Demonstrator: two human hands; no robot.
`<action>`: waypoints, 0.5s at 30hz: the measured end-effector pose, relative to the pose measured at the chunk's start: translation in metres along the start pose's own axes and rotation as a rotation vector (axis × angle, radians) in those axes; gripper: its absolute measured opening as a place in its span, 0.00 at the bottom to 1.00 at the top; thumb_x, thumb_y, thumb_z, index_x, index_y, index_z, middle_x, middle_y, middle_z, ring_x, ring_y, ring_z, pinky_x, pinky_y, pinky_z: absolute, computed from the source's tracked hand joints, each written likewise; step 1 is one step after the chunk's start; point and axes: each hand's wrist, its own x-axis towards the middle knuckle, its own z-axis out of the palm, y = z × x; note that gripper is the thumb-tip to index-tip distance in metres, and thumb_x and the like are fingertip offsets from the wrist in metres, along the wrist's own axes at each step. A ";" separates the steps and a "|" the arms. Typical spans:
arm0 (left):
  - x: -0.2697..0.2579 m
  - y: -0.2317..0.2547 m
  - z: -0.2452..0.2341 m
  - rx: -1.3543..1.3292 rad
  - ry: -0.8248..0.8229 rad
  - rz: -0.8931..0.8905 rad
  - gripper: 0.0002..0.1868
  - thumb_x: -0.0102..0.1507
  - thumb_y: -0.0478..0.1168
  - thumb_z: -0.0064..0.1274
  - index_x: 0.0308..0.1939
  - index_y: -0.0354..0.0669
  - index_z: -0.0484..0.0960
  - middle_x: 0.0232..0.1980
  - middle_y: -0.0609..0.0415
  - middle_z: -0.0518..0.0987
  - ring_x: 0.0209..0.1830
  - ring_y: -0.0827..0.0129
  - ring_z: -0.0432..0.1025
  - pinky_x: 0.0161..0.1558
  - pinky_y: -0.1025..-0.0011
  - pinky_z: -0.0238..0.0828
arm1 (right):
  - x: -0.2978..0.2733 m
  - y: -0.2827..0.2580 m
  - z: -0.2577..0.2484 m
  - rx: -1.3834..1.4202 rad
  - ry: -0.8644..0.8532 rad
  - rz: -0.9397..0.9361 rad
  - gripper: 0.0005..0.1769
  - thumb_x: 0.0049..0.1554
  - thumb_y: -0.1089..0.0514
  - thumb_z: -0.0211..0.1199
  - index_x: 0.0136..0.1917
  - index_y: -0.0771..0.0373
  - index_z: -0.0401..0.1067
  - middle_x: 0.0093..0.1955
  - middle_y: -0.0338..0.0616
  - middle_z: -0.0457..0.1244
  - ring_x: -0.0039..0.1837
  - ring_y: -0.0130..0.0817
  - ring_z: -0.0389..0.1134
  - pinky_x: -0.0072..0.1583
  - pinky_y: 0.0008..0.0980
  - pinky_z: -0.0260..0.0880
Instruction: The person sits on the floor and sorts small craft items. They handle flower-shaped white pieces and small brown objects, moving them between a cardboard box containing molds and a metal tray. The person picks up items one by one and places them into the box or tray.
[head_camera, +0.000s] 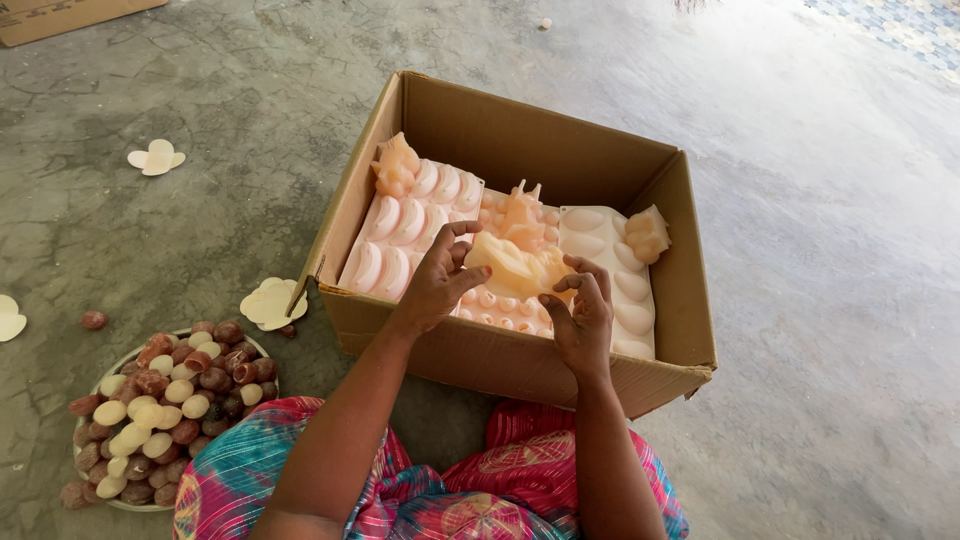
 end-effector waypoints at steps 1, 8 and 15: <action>-0.001 0.003 -0.001 -0.020 -0.018 -0.027 0.35 0.62 0.32 0.58 0.72 0.39 0.62 0.49 0.51 0.79 0.46 0.74 0.73 0.49 0.75 0.71 | 0.000 -0.001 0.000 -0.006 -0.020 -0.022 0.14 0.53 0.70 0.70 0.48 0.65 0.67 0.69 0.47 0.60 0.64 0.31 0.63 0.61 0.30 0.66; -0.003 0.011 0.000 -0.070 -0.069 -0.162 0.29 0.58 0.26 0.52 0.64 0.38 0.70 0.49 0.53 0.79 0.45 0.75 0.73 0.47 0.75 0.72 | 0.005 -0.011 -0.002 -0.084 -0.179 0.111 0.14 0.52 0.68 0.70 0.47 0.62 0.66 0.70 0.40 0.64 0.48 0.32 0.62 0.50 0.31 0.65; -0.004 0.012 -0.001 -0.085 -0.015 -0.136 0.23 0.57 0.25 0.49 0.56 0.39 0.76 0.50 0.55 0.78 0.47 0.76 0.72 0.52 0.76 0.72 | 0.009 -0.018 -0.002 -0.136 -0.279 0.010 0.12 0.54 0.65 0.68 0.50 0.61 0.67 0.70 0.43 0.63 0.54 0.36 0.65 0.52 0.34 0.66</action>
